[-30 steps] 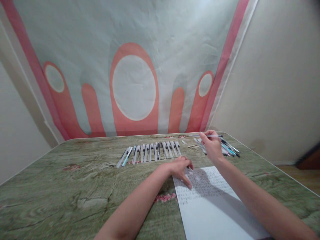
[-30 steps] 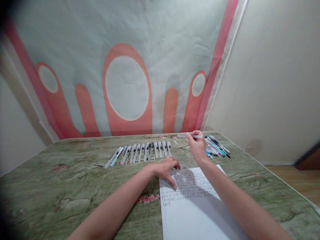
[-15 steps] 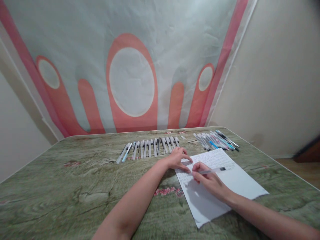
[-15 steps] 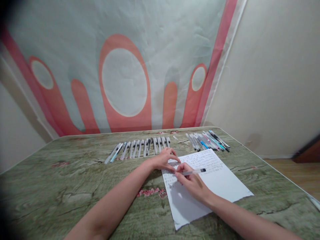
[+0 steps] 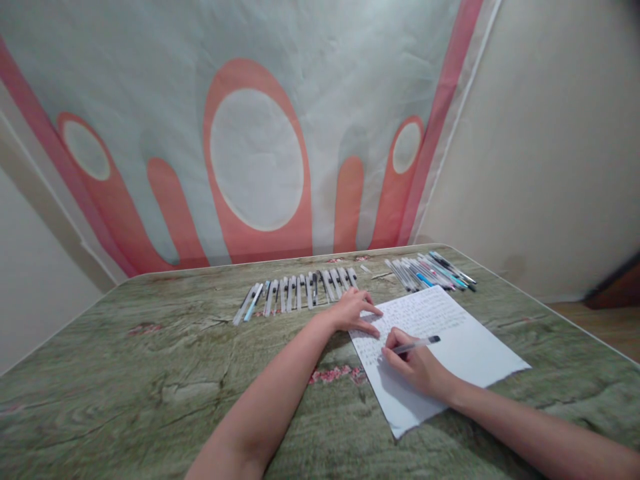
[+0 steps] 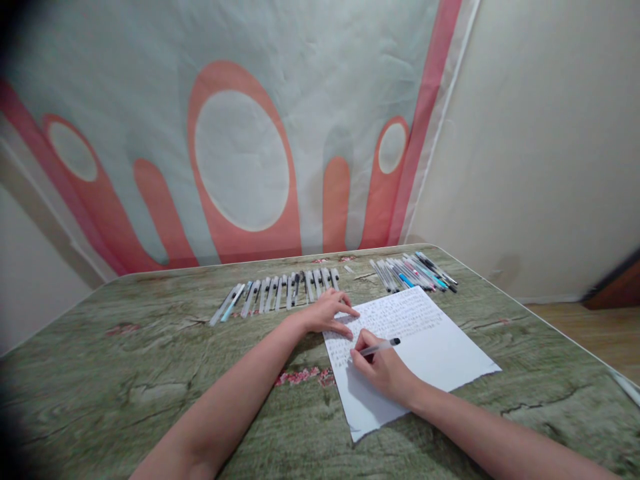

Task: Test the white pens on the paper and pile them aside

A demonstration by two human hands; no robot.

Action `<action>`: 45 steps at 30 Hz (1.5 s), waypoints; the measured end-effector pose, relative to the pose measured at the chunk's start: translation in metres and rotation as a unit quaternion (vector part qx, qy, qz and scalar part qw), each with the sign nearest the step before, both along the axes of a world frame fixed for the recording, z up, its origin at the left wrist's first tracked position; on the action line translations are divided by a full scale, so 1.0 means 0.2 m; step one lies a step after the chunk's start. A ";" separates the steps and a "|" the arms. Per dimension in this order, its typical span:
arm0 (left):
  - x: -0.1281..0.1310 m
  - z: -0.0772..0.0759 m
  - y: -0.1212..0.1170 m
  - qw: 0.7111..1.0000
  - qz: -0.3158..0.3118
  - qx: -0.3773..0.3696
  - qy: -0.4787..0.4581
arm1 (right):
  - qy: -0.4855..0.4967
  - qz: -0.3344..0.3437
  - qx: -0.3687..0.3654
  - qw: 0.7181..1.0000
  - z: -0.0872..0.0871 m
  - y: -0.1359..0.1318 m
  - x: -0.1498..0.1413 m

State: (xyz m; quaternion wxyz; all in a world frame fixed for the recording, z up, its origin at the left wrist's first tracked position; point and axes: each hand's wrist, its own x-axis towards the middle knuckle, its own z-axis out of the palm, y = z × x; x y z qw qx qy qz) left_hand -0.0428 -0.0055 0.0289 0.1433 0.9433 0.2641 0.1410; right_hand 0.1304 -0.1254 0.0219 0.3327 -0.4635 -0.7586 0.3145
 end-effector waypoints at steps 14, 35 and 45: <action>0.00 0.02 -0.01 1.000 0.005 -0.014 0.008 | 0.028 0.010 -0.008 1.000 0.01 0.00 0.00; 0.00 0.02 -0.01 1.000 -0.004 -0.018 -0.001 | 0.092 -0.024 -0.071 0.993 0.01 0.04 0.02; -0.01 0.00 -0.01 1.000 -0.005 -0.021 -0.002 | 0.375 -0.154 -0.291 0.867 0.07 0.38 0.21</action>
